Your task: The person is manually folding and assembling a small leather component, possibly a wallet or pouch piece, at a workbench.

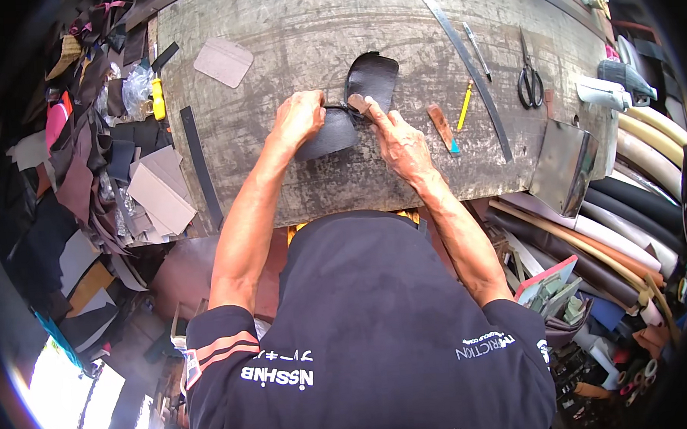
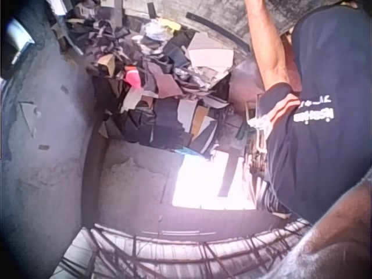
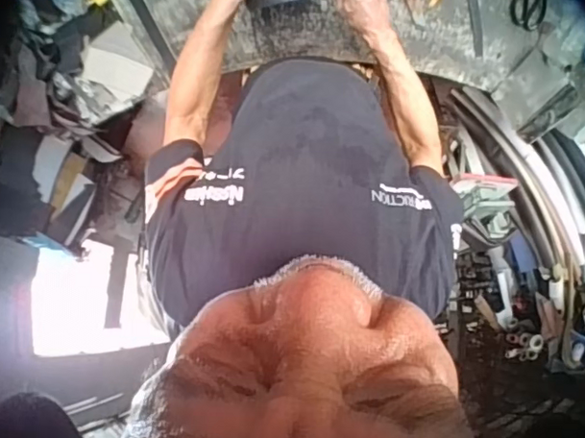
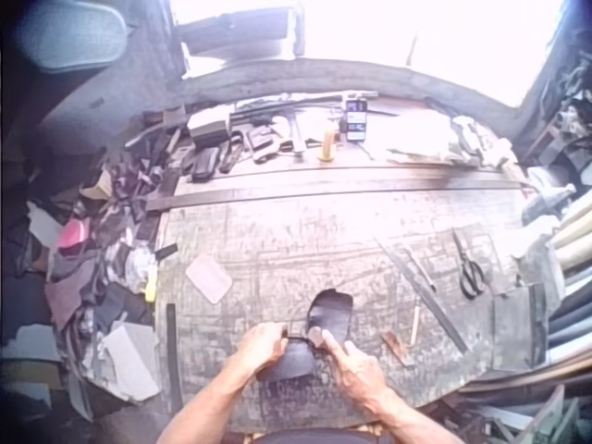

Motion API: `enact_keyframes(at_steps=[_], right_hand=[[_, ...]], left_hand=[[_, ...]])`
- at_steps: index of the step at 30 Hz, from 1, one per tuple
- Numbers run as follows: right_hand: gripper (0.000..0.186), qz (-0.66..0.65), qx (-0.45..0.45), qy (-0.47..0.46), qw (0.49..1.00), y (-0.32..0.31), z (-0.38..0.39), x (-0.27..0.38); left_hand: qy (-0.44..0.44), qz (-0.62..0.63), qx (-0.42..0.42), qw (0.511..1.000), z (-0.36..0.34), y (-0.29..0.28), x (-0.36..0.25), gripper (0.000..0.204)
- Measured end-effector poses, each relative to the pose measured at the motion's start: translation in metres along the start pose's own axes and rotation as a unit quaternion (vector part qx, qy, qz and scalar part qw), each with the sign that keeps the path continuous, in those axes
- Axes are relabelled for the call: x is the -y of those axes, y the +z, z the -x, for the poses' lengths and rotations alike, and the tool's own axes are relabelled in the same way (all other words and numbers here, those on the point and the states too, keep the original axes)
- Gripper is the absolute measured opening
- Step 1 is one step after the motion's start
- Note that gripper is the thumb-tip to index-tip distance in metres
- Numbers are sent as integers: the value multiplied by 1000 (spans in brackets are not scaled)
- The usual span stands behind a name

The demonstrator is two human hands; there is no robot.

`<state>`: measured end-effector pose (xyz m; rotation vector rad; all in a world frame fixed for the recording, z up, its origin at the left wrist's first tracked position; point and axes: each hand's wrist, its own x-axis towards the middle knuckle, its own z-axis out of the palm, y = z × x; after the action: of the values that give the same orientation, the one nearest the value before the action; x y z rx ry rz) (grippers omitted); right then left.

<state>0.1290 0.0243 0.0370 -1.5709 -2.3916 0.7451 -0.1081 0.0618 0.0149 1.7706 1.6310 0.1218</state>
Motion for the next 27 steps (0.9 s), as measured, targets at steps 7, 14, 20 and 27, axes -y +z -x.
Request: enact_keyframes(at_steps=[7,14,20,27], right_hand=[[56,35,-59,16,997,12,-3,0],[53,21,-65,27,997,2,-18,1],[52,10,-79,19,997,-1,-28,-4],[53,31,-61,15,998,1,-39,-10]], left_hand=[[-13,20,8,1000,-5,6,4,21],[-5,61,18,998,-10,-9,-2,21],[-40,89,35,995,-11,-10,-3,23],[-63,135,54,987,-16,-4,6,24]])
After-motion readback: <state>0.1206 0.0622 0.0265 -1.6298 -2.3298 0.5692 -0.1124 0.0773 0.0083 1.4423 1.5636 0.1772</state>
